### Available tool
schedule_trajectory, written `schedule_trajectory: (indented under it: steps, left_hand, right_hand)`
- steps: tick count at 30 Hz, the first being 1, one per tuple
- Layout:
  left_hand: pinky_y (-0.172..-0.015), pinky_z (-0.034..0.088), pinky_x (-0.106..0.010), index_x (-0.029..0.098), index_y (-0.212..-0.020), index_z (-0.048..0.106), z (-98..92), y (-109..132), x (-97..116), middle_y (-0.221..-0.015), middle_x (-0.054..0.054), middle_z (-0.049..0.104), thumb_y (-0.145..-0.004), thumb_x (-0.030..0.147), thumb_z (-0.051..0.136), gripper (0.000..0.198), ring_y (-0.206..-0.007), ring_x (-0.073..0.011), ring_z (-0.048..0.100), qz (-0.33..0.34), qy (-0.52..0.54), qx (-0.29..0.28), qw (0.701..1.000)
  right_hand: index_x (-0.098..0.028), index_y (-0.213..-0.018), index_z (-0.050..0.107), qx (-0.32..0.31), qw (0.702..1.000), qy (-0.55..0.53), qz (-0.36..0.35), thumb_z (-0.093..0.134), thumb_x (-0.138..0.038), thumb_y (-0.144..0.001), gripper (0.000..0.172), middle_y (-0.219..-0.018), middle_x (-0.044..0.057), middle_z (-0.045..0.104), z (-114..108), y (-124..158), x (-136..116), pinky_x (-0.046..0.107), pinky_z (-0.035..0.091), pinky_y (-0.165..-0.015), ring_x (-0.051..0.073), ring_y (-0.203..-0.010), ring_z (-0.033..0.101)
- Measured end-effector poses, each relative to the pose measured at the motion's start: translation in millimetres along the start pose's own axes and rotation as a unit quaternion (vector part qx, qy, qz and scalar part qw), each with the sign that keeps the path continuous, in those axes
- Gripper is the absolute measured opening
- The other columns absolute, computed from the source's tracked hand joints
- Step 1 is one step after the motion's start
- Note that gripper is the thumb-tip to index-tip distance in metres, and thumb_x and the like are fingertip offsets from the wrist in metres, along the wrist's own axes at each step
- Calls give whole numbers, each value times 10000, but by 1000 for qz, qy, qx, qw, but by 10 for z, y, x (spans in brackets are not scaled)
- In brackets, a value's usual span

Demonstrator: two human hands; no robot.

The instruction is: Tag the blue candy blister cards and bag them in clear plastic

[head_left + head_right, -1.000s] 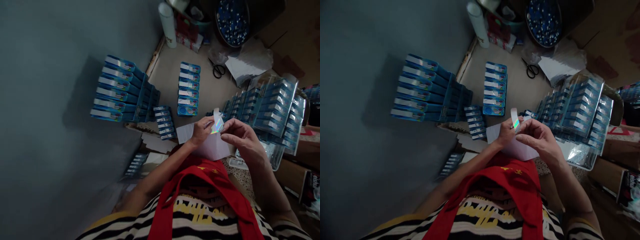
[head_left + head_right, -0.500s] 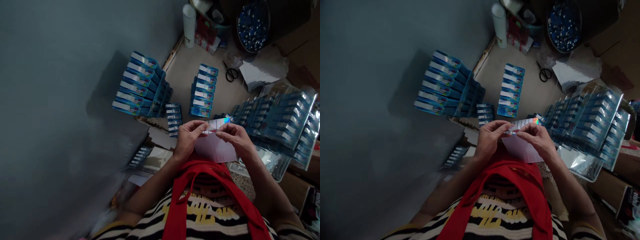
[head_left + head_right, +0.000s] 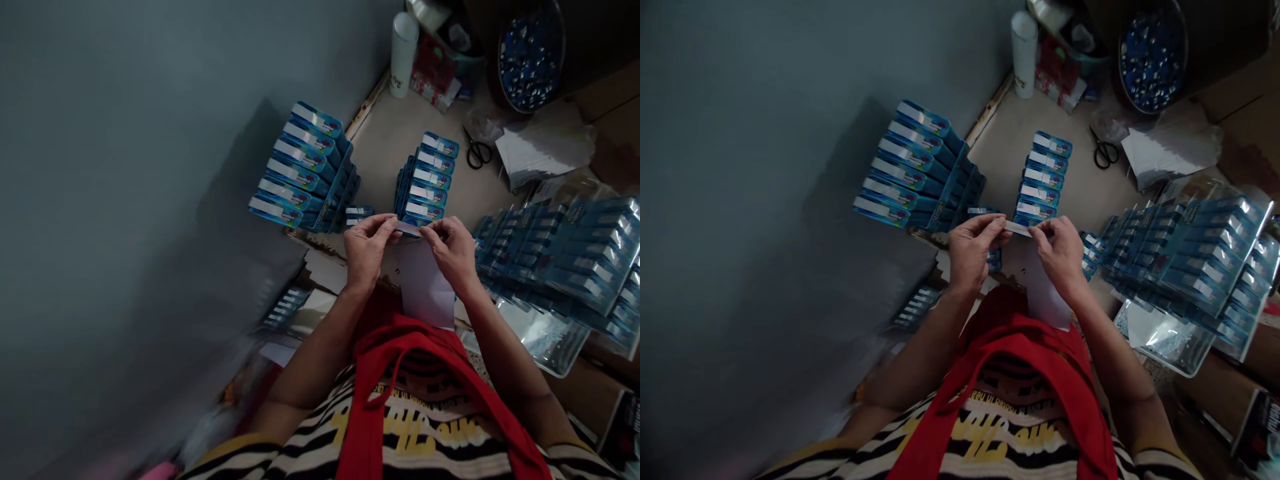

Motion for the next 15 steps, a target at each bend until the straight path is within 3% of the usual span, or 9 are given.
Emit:
schedule_trajectory:
  steps: [6,15]
  left_hand:
    - [-647,609,-259,172,-919,833,8,-131,-16,-820,-42,787,-771,413,844,283,-667,-149,719,46,-32,9,998]
    - [-688,622,-279,180,-913,832,-9,-141,-43,-837,-41,786,-793,405,826,255,-690,-158,721,43,-45,1,998]
  right_hand:
    - [-224,-818,656,5,983,182,-24,620,-385,-1004,249,-923,71,651,81,-99,-9,363,387,-773,251,-921,605]
    - [-230,-839,639,4,979,198,-40,578,-378,-1025,245,-924,73,646,125,-127,-10,361,371,-752,250,-904,591]
Point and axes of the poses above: each hand's wrist, its own y-axis away from the middle knuckle, its own z-axis out of the palm, x = y × z, the point moved 10 cm from there along -y, towards the middle knuckle
